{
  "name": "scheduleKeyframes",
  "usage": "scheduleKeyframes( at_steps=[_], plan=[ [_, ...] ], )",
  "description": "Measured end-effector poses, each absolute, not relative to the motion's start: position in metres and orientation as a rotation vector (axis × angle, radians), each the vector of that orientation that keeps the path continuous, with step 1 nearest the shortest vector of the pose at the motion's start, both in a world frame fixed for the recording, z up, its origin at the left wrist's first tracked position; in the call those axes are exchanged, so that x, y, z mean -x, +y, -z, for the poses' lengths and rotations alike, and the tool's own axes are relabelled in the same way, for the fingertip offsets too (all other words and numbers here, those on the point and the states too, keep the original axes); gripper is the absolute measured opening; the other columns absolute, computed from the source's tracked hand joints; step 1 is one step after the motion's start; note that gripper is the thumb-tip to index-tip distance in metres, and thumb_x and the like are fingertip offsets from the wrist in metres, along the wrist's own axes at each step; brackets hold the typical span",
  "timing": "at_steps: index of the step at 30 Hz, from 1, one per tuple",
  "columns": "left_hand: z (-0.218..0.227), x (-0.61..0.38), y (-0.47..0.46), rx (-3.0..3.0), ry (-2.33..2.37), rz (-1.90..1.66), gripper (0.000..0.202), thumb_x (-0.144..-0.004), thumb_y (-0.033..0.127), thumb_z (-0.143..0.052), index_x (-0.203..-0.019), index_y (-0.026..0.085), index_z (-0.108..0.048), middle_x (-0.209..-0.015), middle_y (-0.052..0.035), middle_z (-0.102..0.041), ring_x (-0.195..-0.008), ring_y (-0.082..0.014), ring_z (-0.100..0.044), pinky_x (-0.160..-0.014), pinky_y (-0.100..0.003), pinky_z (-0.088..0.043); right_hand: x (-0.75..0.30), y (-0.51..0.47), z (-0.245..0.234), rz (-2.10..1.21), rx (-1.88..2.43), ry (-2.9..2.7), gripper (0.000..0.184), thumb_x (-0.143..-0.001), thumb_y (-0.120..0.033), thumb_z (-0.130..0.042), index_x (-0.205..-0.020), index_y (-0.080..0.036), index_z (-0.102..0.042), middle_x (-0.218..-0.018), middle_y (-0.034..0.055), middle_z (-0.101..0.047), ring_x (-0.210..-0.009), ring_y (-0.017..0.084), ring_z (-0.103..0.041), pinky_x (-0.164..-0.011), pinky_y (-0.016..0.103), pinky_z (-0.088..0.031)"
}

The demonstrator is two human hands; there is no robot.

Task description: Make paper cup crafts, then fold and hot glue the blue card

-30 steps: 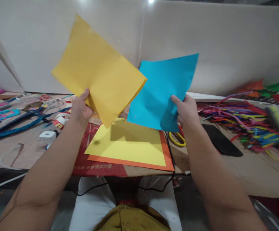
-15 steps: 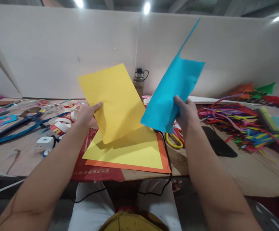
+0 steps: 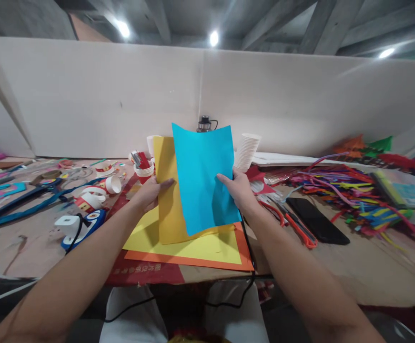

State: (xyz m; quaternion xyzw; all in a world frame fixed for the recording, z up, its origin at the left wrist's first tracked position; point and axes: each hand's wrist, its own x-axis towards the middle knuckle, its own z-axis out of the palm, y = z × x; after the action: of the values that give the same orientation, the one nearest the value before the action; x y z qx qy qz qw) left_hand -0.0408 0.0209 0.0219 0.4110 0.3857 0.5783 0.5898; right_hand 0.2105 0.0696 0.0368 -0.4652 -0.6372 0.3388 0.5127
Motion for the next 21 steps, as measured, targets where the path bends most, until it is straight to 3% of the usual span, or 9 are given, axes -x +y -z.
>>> scheduleKeyframes(
  at_steps=[8,15,19,21],
  plan=[
    [-0.018,0.025,0.02,-0.918,0.861,-1.466,0.03,-0.068,0.017,-0.071,-0.097,0.015,-0.063,-0.085,-0.0058,-0.072,-0.069,-0.0192,-0.068,-0.065,-0.034,-0.058,-0.205,0.066,-0.033,-0.74,1.251,-1.611,0.039,-0.071,-0.042,-0.064,-0.1,-0.015,-0.066,-0.093,0.0084,-0.071,-0.078,0.023,-0.067,-0.067,0.035,-0.053],
    [-0.018,0.031,0.02,-0.935,0.837,-1.465,0.02,-0.067,0.015,-0.071,-0.087,0.015,-0.067,-0.082,-0.0062,-0.073,-0.068,-0.0198,-0.068,-0.064,-0.034,-0.059,-0.208,0.062,-0.037,-0.801,1.121,-1.607,0.042,-0.069,-0.045,-0.066,-0.101,-0.018,-0.065,-0.098,0.0068,-0.07,-0.083,0.023,-0.066,-0.072,0.035,-0.053],
    [-0.017,0.029,0.019,-0.931,0.827,-1.472,0.025,-0.068,0.015,-0.072,-0.092,0.017,-0.067,-0.089,-0.0068,-0.073,-0.075,-0.022,-0.069,-0.07,-0.039,-0.058,-0.206,0.057,-0.038,-0.812,1.157,-1.554,0.042,-0.067,-0.045,-0.067,-0.099,-0.017,-0.065,-0.095,0.0072,-0.071,-0.079,0.022,-0.066,-0.07,0.036,-0.053],
    [-0.02,0.027,0.018,-0.902,0.825,-1.462,0.027,-0.073,0.023,-0.069,-0.099,0.017,-0.065,-0.096,-0.0081,-0.072,-0.081,-0.0237,-0.069,-0.074,-0.041,-0.058,-0.204,0.057,-0.038,-0.755,1.167,-1.539,0.042,-0.067,-0.043,-0.068,-0.098,-0.015,-0.065,-0.094,0.0076,-0.071,-0.079,0.022,-0.066,-0.069,0.034,-0.052]
  ],
)
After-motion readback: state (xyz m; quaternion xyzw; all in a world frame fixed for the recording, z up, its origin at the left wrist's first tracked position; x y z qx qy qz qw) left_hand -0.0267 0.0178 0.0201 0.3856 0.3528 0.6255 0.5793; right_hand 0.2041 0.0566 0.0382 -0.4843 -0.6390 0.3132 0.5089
